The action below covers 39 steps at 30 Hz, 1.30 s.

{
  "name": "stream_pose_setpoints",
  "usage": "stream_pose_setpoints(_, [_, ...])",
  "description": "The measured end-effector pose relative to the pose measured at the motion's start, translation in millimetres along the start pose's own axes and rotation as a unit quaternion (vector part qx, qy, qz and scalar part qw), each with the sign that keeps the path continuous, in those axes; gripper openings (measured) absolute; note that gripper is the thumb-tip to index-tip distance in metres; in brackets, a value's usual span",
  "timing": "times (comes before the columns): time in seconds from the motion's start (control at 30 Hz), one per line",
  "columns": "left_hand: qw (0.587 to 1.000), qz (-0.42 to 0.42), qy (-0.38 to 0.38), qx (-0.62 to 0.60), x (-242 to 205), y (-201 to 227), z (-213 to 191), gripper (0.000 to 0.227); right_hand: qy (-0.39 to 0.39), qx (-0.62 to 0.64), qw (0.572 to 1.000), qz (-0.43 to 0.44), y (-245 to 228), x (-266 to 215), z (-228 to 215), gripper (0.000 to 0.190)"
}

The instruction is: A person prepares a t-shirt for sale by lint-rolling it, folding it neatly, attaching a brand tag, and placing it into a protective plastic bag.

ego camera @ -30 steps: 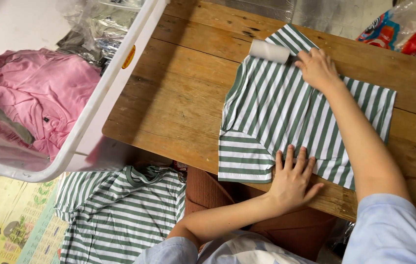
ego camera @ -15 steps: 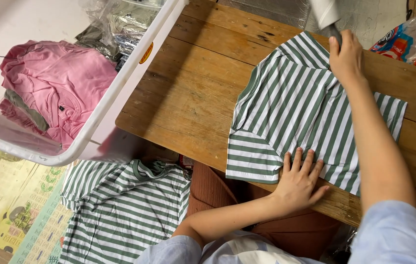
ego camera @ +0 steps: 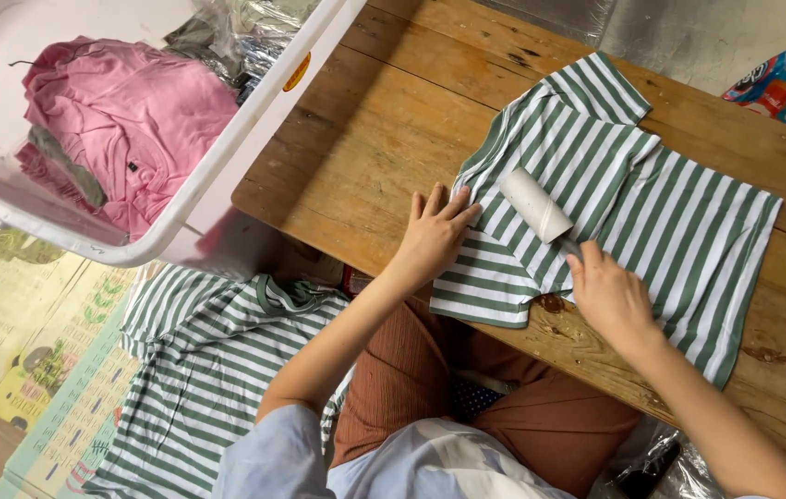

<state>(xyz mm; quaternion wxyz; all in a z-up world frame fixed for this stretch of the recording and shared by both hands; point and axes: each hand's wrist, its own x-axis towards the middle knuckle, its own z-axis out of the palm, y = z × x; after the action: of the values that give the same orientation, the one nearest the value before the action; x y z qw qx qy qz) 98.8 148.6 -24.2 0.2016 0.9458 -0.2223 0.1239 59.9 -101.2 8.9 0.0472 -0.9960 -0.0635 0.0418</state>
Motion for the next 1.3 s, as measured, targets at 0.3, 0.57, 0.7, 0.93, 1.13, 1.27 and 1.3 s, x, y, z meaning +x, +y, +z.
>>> stream_pose_setpoints(0.3, [0.986,-0.012,-0.048,-0.16,2,-27,-21,0.048,0.143,-0.103,0.978,-0.115,-39,-36,9,0.026])
stream_pose_setpoints(0.57, [0.96,-0.042,-0.043,-0.272,7,-35,-41,0.052,0.122,-0.046,0.963,-0.235,-81,-65,-20,0.015])
stream_pose_setpoints(0.7, [0.936,-0.035,-0.089,-0.338,5,-53,-29,0.053,0.081,-0.022,0.986,-0.142,-58,-44,-17,0.016])
stream_pose_setpoints(0.93, [0.91,-0.082,-0.112,-0.391,4,-46,-53,0.069,0.119,-0.095,0.979,-0.139,-88,-50,-16,0.016])
stream_pose_setpoints(1.13, [0.9,-0.106,-0.095,-0.413,8,-38,-55,0.059,0.067,-0.02,0.977,-0.2,-67,-62,-8,0.025])
stream_pose_setpoints(1.27, [0.975,-0.016,-0.047,-0.215,26,-23,-20,0.055,0.109,-0.085,0.987,-0.084,-47,-63,-15,0.018])
stream_pose_setpoints(1.3, [0.983,0.044,-0.012,-0.177,33,-17,-4,0.05,0.133,-0.125,0.98,-0.083,-42,-67,-11,0.018])
